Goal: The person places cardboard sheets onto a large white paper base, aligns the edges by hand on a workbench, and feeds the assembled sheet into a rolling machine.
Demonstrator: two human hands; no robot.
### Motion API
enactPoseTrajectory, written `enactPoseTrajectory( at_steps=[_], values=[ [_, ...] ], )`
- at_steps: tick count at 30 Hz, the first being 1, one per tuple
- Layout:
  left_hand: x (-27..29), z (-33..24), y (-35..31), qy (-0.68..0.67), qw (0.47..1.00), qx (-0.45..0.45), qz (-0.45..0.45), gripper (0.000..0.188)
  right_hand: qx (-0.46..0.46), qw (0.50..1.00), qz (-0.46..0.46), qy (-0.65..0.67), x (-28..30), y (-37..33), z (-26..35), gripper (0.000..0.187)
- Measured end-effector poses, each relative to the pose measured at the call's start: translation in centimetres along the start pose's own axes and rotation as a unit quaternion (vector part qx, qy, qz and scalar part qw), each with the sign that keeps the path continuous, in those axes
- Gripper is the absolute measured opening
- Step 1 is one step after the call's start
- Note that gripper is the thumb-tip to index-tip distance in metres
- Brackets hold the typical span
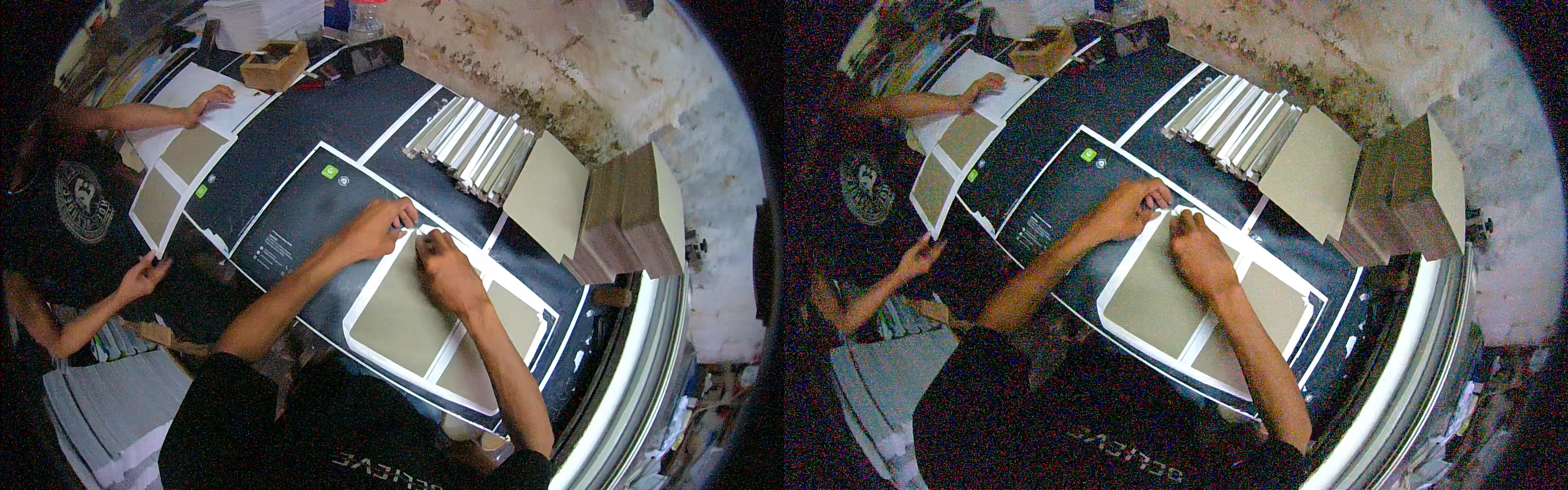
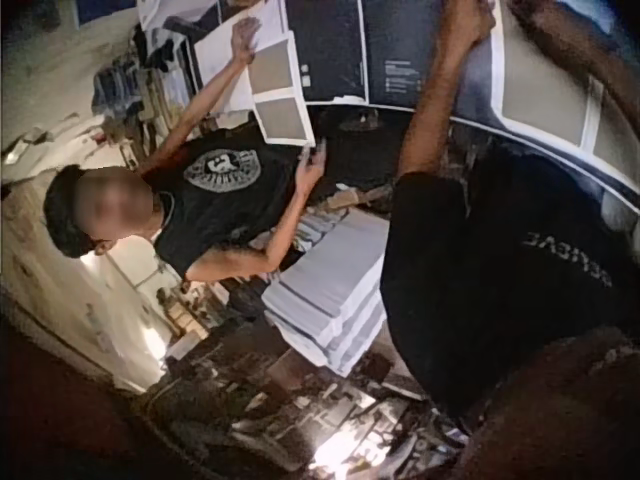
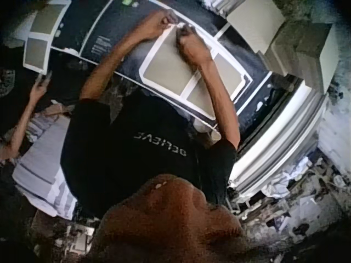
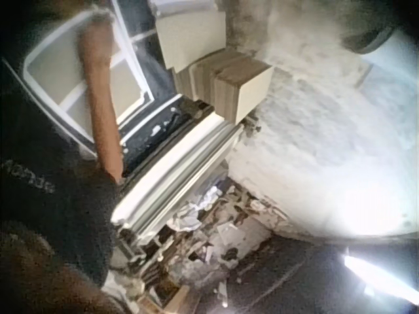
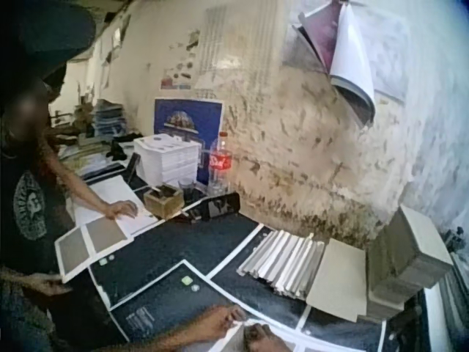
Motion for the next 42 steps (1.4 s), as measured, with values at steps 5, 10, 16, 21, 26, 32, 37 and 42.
enactPoseTrajectory(
  at_steps=[5,10,16,21,26,32,37,42],
  values=[
    [0.2,0.8,-0.7,-0.023,0.999,0.024,-0.037,0.047,-0.091,0.96,-0.037,0.263,2.0,0.8,-3.6,0.042],
    [0.1,0.9,-0.3,-0.028,0.996,0.034,-0.078,0.052,-0.022,0.977,-0.069,0.199,2.0,3.1,-3.1,0.025],
    [-0.1,1.3,-0.5,-0.019,0.994,0.007,-0.106,0.056,-0.015,0.987,-0.044,0.155,1.4,3.6,-2.9,0.026],
    [-0.6,1.5,0.0,-0.015,0.994,0.072,-0.08,0.054,-0.019,0.981,-0.092,0.173,1.0,2.8,-3.1,0.023],
    [-0.6,1.9,-0.1,0.004,0.99,0.101,-0.093,0.054,-0.034,0.979,-0.092,0.179,0.8,2.5,-2.9,0.022],
    [-0.2,1.4,-0.3,0.018,0.989,0.107,-0.103,0.056,-0.013,0.984,-0.067,0.166,0.7,2.2,-2.5,0.026],
    [-0.4,1.9,0.2,-0.012,0.987,0.116,-0.114,0.065,0.058,0.997,-0.052,-0.009,0.1,1.8,-0.5,0.026],
    [-0.7,-0.5,-0.2,0.018,0.993,0.048,-0.102,0.07,0.021,0.993,-0.029,-0.115,-0.1,0.4,2.3,0.024]
  ],
)
Point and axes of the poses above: each hand's wrist, its own y-axis towards the middle knuckle, its own x-axis out of the back of the hand, z = x × y, the point moved 7 cm from there along y, towards the middle knuckle, and after that the axes turned 11 degrees about -y, right-handed, at the moved point
